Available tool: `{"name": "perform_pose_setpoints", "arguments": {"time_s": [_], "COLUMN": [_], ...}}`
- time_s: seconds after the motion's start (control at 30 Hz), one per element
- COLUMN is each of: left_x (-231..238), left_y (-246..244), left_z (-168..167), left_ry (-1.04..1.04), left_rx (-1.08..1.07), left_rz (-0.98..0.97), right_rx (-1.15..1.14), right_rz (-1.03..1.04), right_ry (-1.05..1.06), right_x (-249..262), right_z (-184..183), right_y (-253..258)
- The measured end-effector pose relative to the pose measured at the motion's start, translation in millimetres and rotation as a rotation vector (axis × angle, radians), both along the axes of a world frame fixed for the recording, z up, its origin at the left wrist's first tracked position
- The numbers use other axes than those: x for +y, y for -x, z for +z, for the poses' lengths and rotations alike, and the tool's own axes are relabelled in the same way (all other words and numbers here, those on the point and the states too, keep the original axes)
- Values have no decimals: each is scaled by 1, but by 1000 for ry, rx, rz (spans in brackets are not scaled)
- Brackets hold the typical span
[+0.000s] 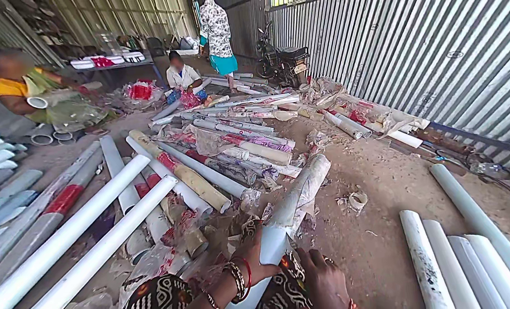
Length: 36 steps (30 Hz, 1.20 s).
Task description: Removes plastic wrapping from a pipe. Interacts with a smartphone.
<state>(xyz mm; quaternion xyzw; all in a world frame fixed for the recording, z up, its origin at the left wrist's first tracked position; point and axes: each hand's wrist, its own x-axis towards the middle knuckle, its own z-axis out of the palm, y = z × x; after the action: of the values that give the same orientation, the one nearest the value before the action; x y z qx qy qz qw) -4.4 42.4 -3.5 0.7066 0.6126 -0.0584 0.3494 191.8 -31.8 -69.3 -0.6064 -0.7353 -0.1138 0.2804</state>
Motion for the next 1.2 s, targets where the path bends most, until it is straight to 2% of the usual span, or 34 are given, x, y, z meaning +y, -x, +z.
{"name": "perform_pose_setpoints", "arguments": {"time_s": [0.3, 0.4, 0.47, 0.53, 0.6, 0.67, 0.73, 0.83, 0.93, 1.0, 1.2], "left_x": [-4, -6, -9, -7, -8, -6, -3, 1, 4, 4, 1], "left_y": [14, 14, 15, 17, 18, 19, 24, 27, 28, 28, 22], "left_z": [-2, -3, -3, -3, -6, -7, -14, -19, -18, -18, -12], "left_ry": [-14, 14, 28, 24, 19, 8, -14, -14, -14, -31, -34], "left_rx": [-3, 15, 18, 6, -14, -35, -85, -132, -137, -142, -118], "left_rz": [70, 80, 84, 84, 84, 88, 91, 97, 89, 77, 61], "right_rx": [42, 99, 166, 348, 628, 783, 641, 397, 286, 250, 147], "right_rz": [60, 84, 128, 213, 357, 461, 494, 438, 300, 247, 266], "right_ry": [-109, -89, 113, 497, 783, 932, 873, 567, 220, 66, 6], "right_x": [27, 48, 64, 94, 125, 136, 124, 78, 40, 30, 34], "right_z": [-16, 4, 27, 53, 56, 59, 64, 58, 30, 13, 4], "right_y": [17, 19, 14, -5, -29, -39, -38, -28, -15, -12, -12]}}
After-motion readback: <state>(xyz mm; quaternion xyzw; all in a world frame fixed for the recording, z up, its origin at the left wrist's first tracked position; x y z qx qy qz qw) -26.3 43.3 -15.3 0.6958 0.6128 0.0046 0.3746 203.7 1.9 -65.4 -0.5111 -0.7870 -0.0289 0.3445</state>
